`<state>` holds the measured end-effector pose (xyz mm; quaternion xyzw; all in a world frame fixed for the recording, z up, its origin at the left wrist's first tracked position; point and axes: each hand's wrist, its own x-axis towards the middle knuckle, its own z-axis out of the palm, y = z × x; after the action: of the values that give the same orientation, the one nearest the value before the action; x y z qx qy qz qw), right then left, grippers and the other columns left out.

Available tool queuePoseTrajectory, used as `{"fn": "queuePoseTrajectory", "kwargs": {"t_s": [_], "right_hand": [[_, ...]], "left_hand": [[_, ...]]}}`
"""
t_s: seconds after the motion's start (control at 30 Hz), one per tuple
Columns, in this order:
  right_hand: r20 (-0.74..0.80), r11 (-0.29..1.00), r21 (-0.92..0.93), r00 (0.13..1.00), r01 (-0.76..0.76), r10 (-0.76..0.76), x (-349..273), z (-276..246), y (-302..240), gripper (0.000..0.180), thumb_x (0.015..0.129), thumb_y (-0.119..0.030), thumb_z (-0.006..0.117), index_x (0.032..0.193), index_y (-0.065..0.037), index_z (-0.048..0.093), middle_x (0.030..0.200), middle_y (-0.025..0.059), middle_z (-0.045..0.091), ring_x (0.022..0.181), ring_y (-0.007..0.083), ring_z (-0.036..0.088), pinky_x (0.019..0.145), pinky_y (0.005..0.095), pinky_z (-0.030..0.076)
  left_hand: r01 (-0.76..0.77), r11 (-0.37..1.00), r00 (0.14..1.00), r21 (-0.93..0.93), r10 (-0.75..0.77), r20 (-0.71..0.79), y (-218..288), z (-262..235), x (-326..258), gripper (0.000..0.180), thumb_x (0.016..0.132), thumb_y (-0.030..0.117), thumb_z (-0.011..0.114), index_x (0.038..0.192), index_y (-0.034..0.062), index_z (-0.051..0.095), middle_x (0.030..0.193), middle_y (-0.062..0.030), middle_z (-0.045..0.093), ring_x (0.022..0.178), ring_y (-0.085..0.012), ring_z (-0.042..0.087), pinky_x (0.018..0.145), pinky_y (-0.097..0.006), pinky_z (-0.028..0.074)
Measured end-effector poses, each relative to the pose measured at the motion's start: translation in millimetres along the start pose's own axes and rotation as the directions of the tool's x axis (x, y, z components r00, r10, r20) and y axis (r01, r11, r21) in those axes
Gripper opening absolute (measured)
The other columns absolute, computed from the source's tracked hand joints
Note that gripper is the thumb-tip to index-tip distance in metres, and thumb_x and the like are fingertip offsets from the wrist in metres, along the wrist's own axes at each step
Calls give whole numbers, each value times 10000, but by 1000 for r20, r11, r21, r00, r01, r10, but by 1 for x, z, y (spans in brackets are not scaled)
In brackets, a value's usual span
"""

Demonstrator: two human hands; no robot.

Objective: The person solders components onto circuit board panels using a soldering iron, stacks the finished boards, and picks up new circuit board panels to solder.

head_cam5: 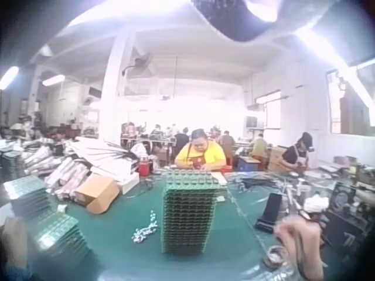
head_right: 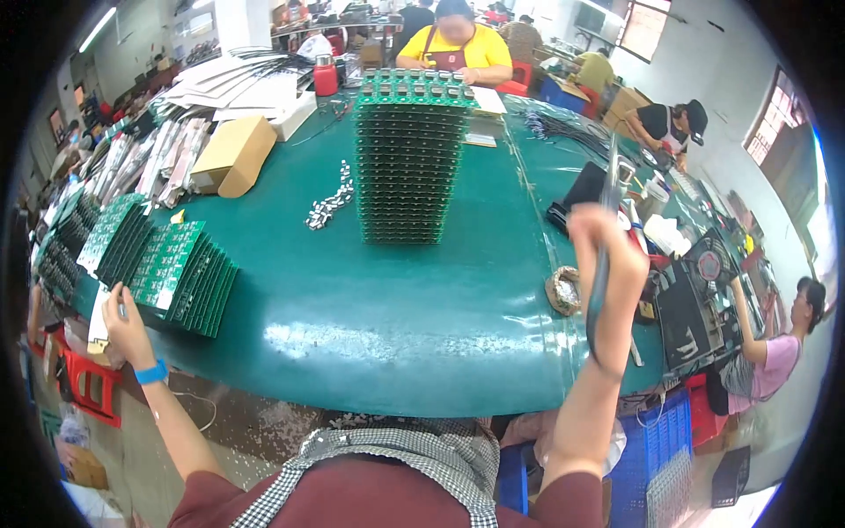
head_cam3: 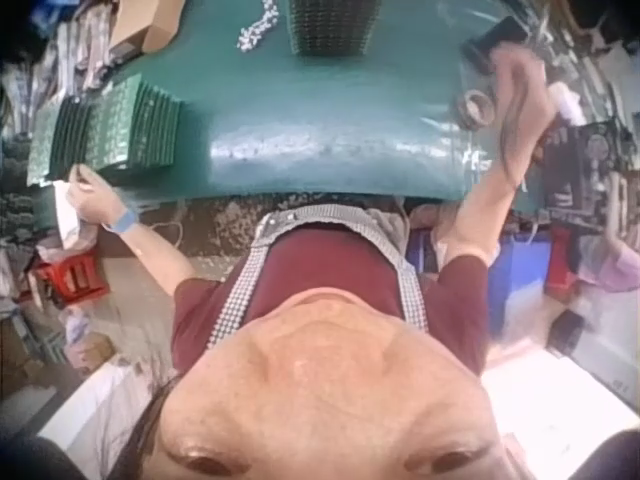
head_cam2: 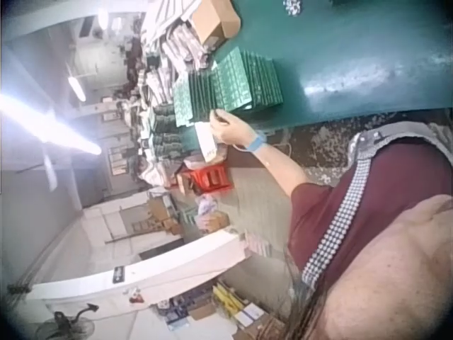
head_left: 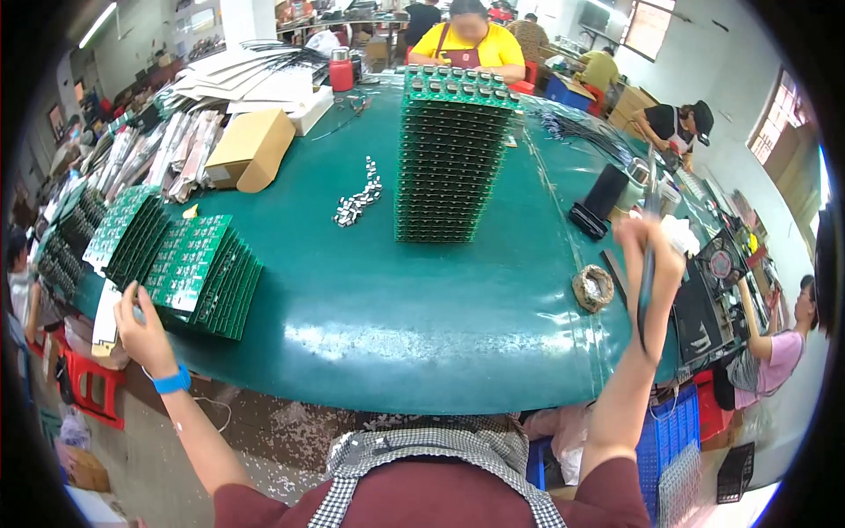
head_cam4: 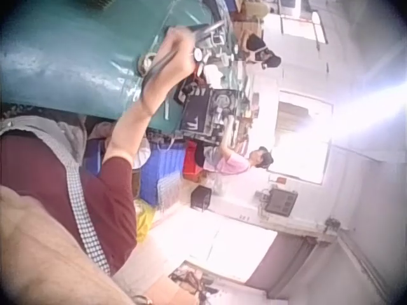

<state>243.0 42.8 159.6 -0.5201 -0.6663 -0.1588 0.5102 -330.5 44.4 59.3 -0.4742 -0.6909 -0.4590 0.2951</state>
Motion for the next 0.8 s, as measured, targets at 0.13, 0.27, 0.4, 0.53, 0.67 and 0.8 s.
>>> {"fn": "queuePoseTrajectory", "kwargs": {"t_s": [0.13, 0.27, 0.4, 0.53, 0.67, 0.8], "right_hand": [[-24, 895, -235, 918, 379, -395, 84, 58, -17, 156, 805, -95, 672, 955, -75, 634, 841, 108, 677, 736, 228, 674, 631, 309, 516], [240, 726, -317, 792, 611, -561, 125, 118, -8, 168, 815, -187, 643, 968, -128, 604, 670, 109, 596, 624, 299, 622, 535, 379, 481], [348, 650, -363, 744, 668, -571, 135, 138, -7, 90, 821, -178, 607, 852, -118, 548, 621, 103, 549, 592, 277, 608, 519, 386, 466], [411, 564, -376, 678, 735, -610, 133, 154, -18, 118, 817, -172, 592, 927, -131, 584, 648, 67, 559, 604, 248, 607, 512, 379, 465], [520, 492, -429, 653, 757, -551, 133, 144, -19, 203, 780, -104, 570, 979, -136, 586, 696, 57, 581, 646, 217, 628, 526, 347, 489], [561, 349, -507, 608, 789, -562, 137, 154, -14, 287, 791, -66, 549, 1073, -104, 576, 692, 52, 578, 646, 207, 626, 535, 326, 499]], "left_hand": [[-320, 945, 914, -70, 327, 240, 75, -15, -15, 341, 777, 199, 713, 1098, 110, 637, 1044, -81, 550, 828, -269, 599, 656, -359, 476], [-324, 945, 902, 44, 295, 315, 69, -10, -18, 331, 746, 134, 722, 1070, 142, 654, 1022, -51, 555, 720, -264, 601, 602, -368, 481], [-238, 971, 937, -25, 236, 259, 48, -17, -18, 288, 747, 37, 675, 1024, 116, 678, 992, -49, 568, 680, -237, 593, 599, -349, 471], [-90, 974, 932, -209, 156, 327, 33, -29, -20, 285, 733, 73, 696, 1017, 80, 681, 1051, -81, 562, 802, -264, 599, 694, -341, 479], [-8, 949, 914, -314, 134, 382, 37, -28, -11, 344, 719, 165, 737, 1046, 80, 667, 1082, -108, 544, 922, -285, 589, 778, -355, 476], [96, 946, 924, -309, 31, 382, 41, -37, -15, 458, 702, 186, 760, 1132, 100, 626, 1060, -87, 535, 864, -254, 590, 728, -347, 486]]}}
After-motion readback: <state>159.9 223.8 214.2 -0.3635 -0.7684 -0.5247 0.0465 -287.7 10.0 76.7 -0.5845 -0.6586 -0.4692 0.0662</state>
